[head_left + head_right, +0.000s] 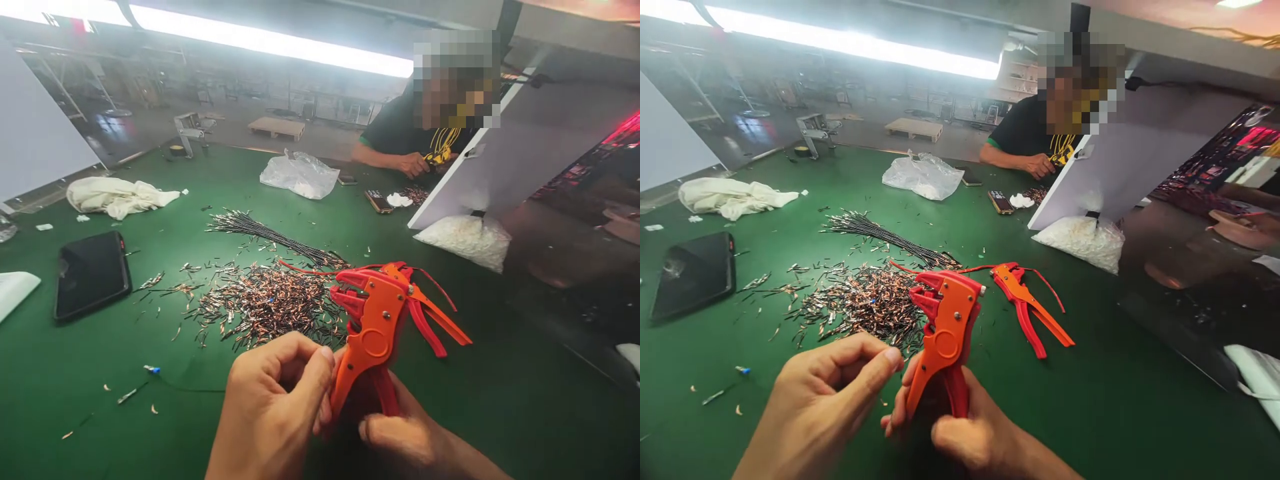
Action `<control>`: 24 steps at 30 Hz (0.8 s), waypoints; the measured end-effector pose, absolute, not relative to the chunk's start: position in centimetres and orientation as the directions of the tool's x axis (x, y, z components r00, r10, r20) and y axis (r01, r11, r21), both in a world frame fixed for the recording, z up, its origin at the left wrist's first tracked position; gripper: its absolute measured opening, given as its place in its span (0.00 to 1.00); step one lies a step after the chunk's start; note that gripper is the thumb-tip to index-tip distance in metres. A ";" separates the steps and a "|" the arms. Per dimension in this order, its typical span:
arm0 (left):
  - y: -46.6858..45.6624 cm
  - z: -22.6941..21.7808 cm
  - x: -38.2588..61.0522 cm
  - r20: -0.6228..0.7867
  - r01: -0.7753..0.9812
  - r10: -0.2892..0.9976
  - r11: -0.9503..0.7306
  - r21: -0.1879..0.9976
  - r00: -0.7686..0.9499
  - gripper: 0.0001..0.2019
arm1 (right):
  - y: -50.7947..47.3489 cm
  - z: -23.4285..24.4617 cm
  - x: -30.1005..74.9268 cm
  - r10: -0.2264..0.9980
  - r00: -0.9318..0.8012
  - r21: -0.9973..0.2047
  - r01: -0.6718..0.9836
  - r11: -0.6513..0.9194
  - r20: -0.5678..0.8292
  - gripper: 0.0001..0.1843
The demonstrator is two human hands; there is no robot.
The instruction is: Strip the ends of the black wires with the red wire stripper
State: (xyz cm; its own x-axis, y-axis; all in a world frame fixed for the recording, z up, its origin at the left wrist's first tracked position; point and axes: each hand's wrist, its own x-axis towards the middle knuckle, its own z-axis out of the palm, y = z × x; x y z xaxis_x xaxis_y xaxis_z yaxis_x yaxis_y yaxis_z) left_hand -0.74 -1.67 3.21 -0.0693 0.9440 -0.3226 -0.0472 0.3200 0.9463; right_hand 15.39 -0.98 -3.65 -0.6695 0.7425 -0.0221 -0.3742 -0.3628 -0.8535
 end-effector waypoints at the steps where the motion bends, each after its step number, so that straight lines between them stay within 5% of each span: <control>1: -1.6 3.2 -0.7 -0.324 -0.028 0.945 0.323 0.946 -0.038 0.15 | -1.0 -3.7 15.3 0.734 -0.679 -0.853 -0.370 -0.367 -0.021 0.11; 10: -1.6 3.8 -0.9 -0.397 -0.189 0.918 0.390 0.901 0.001 0.16 | -1.3 -4.5 15.0 0.732 -0.668 -0.821 -0.339 -0.460 -0.134 0.14; 13: -1.8 3.2 -1.4 -0.409 -0.108 0.912 0.403 0.909 -0.042 0.16 | -1.2 -3.5 14.8 0.704 -0.700 -0.827 -0.319 -0.462 -0.124 0.09; 15: -2.1 2.1 -1.6 -0.312 0.048 0.946 0.317 0.947 -0.084 0.16 | -1.2 -3.2 14.7 0.724 -0.676 -0.809 -0.346 -0.475 -0.136 0.14; 18: -2.5 0.1 -1.3 -0.031 0.271 0.999 0.022 0.962 0.028 0.11 | -1.0 -3.7 14.9 0.843 -0.505 -0.791 -0.431 -0.434 -0.187 0.29; 20: -2.5 -0.9 -0.8 -0.054 0.240 0.997 0.041 0.970 0.046 0.10 | -0.8 -4.1 15.0 0.892 -0.401 -0.781 -0.482 -0.398 -0.207 0.32; 24: -1.8 -1.6 -0.1 -0.224 0.079 0.890 0.210 0.975 0.397 0.14 | -0.5 -4.1 15.5 0.868 -0.441 -0.769 -0.465 -0.439 -0.228 0.32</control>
